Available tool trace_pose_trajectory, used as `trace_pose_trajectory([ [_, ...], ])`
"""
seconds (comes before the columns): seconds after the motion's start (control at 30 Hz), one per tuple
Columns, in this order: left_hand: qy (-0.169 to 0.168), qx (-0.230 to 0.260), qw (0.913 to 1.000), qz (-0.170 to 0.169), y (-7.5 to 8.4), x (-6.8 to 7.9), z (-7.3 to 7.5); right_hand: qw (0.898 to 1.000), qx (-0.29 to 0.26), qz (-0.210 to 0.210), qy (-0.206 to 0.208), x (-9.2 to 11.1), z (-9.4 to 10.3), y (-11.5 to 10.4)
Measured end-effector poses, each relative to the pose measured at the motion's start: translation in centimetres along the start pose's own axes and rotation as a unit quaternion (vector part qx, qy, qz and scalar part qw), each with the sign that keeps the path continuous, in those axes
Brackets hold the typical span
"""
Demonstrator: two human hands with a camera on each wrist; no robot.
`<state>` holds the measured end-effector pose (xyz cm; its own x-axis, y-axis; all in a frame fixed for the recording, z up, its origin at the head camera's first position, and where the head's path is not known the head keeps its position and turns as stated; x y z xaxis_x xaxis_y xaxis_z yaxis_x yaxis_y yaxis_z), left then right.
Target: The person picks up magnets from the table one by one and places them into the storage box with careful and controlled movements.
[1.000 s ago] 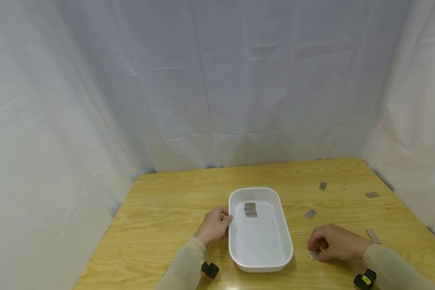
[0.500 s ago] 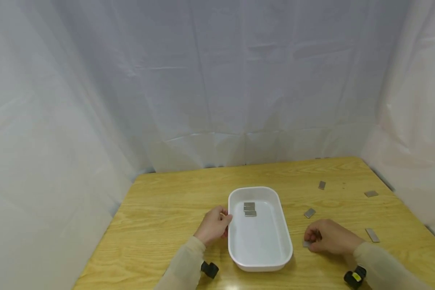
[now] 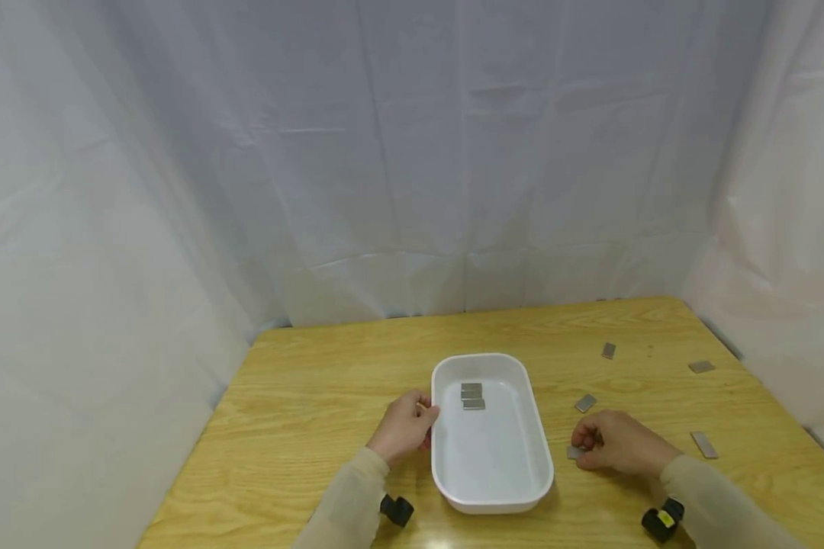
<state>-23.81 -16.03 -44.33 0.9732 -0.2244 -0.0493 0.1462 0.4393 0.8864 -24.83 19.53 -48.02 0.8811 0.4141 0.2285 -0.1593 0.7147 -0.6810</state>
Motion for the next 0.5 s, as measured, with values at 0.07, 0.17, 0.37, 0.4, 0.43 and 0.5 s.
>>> trace_pose_trajectory([
  [0.07,-0.001,0.0,1.0,0.001,0.02,0.01,0.0,1.0,0.0,-0.003,0.004,0.0,0.0,0.14],
  [0.17,-0.002,0.002,1.0,0.003,0.04,0.04,-0.01,1.0,0.005,-0.002,0.013,0.02,0.09,0.35],
  [0.37,-0.002,0.004,1.0,0.004,0.07,0.06,0.0,1.0,0.005,0.001,0.019,0.05,0.33,0.73],
  [0.4,-0.002,0.004,1.0,0.004,0.05,0.06,0.01,1.0,0.006,0.002,0.02,0.04,0.34,0.79],
  [0.43,-0.002,0.004,1.0,0.004,0.02,0.05,0.01,1.0,0.005,0.002,0.02,0.03,0.36,0.85],
  [0.5,-0.001,0.005,1.0,0.006,0.0,0.04,0.02,1.0,0.006,0.004,0.02,0.01,0.39,0.9],
])
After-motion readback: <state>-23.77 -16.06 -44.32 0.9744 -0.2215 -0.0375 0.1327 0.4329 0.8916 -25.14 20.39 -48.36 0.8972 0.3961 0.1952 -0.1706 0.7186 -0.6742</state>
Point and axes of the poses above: each hand's wrist, its own x-axis away from the middle knuckle, its own z-axis out of the back of the hand, y = z × x, the point moved 1 cm from there along -x, towards the middle knuckle, and after that the axes turned 11 degrees about -z, right-handed, at the moved point
